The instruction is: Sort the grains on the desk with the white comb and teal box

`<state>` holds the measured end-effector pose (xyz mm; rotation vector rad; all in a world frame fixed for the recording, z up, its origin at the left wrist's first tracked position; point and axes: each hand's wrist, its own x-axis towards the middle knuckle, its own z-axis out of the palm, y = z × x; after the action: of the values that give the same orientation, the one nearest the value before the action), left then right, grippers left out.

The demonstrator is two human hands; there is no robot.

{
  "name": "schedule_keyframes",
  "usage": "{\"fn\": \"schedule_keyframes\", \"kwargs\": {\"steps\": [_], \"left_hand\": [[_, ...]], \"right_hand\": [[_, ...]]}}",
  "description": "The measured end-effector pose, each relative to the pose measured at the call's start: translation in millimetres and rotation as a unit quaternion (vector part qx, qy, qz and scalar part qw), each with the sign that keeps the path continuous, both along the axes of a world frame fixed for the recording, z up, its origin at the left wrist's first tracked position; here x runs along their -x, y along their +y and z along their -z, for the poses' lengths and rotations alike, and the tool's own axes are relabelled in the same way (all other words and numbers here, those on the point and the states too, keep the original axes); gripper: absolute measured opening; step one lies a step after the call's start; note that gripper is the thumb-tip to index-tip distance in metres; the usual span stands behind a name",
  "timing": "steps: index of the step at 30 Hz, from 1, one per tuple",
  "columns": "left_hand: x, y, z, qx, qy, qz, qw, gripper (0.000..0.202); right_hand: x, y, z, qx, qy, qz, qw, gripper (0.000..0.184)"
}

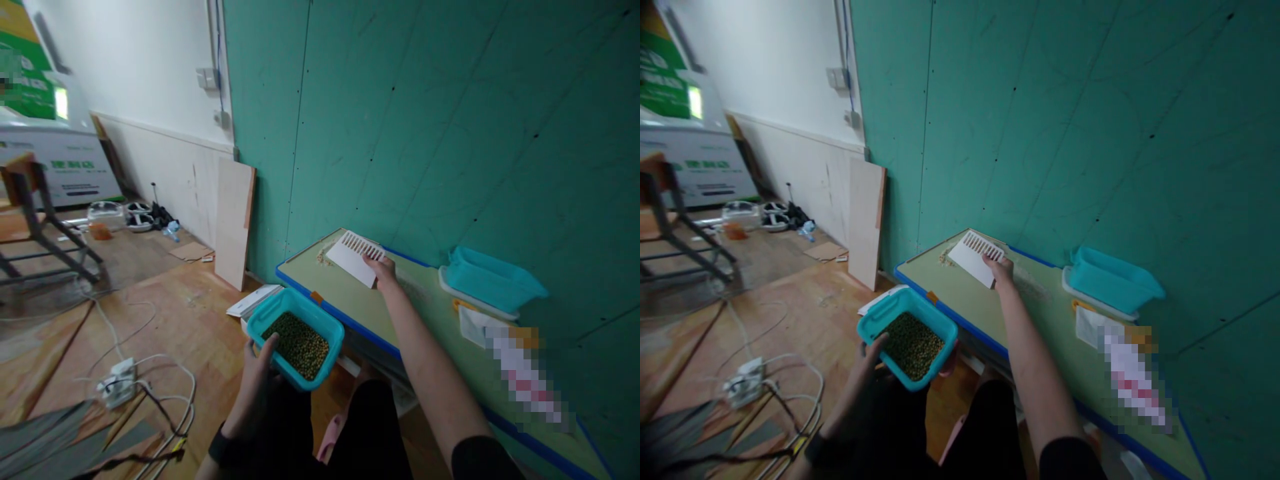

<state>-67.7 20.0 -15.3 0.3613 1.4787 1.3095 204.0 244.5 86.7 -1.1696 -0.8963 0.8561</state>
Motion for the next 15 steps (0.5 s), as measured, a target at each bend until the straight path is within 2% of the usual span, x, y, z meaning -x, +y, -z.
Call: {"fn": "schedule_keyframes", "kwargs": {"steps": [7, 11, 15], "left_hand": [[-5, 16, -4.6, -0.022, -0.012, 0.041, 0.999, 0.076], [-2, 22, 1.0, -0.021, -0.039, 0.047, 0.998, 0.067], [0, 26, 5.4, -0.016, -0.038, 0.044, 0.998, 0.070]], "right_hand": [[0, 4, 3.3, 0.024, -0.001, -0.013, 1.000, 0.033], [-3, 7, 6.2, 0.042, 0.004, -0.023, 0.999, 0.030], [-5, 7, 8.0, 0.051, 0.014, -0.057, 0.997, 0.032]]}}
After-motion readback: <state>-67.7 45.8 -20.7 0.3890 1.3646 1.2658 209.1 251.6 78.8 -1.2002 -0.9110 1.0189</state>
